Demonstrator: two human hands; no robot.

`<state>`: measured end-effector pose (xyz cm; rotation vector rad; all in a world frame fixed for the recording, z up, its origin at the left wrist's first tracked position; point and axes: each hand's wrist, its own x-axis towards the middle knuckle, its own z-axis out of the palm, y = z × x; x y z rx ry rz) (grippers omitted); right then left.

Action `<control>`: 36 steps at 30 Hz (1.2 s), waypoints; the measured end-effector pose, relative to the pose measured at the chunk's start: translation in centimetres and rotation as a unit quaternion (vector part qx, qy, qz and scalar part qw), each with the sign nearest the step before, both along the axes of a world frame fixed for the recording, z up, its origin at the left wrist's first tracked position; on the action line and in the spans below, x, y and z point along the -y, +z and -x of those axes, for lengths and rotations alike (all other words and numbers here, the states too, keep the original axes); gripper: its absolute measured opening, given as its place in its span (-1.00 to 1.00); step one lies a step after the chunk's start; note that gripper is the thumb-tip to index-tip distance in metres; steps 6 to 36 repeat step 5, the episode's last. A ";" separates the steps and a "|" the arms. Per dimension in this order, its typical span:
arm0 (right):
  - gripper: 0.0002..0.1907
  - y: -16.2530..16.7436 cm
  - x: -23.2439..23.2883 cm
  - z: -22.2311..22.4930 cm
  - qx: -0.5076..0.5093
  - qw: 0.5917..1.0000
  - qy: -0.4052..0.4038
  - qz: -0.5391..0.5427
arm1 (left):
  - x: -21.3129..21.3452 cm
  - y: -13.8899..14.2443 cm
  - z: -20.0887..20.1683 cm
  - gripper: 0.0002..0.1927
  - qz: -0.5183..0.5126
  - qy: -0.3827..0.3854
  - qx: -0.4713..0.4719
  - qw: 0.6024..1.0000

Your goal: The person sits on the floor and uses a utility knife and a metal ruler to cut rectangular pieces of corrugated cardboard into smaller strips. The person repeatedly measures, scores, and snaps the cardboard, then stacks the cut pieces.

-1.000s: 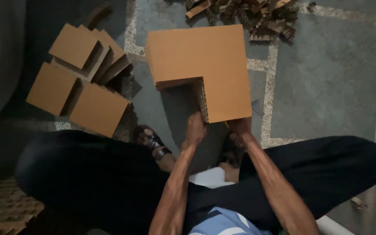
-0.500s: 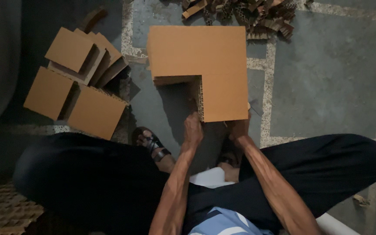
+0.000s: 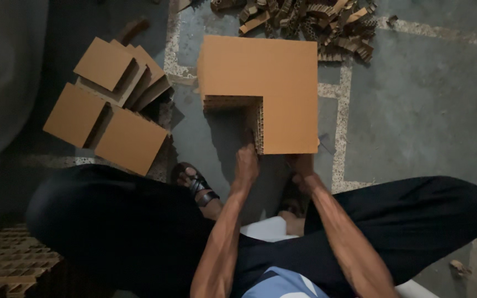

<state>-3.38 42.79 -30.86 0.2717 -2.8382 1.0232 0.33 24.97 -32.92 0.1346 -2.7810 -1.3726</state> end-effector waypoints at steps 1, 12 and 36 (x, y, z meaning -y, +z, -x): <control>-0.73 0.3 -0.1 -0.5 -0.009 0.999 0.011 0.037 | -0.1 -0.1 0.0 -0.92 -0.001 0.003 0.014 1.000; -0.81 2.4 -2.1 -1.9 0.007 0.999 -0.032 0.006 | -0.3 -0.5 -0.3 -0.95 0.002 0.027 0.010 1.000; -0.81 2.4 -2.1 -1.9 0.007 0.999 -0.032 0.006 | -0.3 -0.5 -0.3 -0.95 0.002 0.027 0.010 1.000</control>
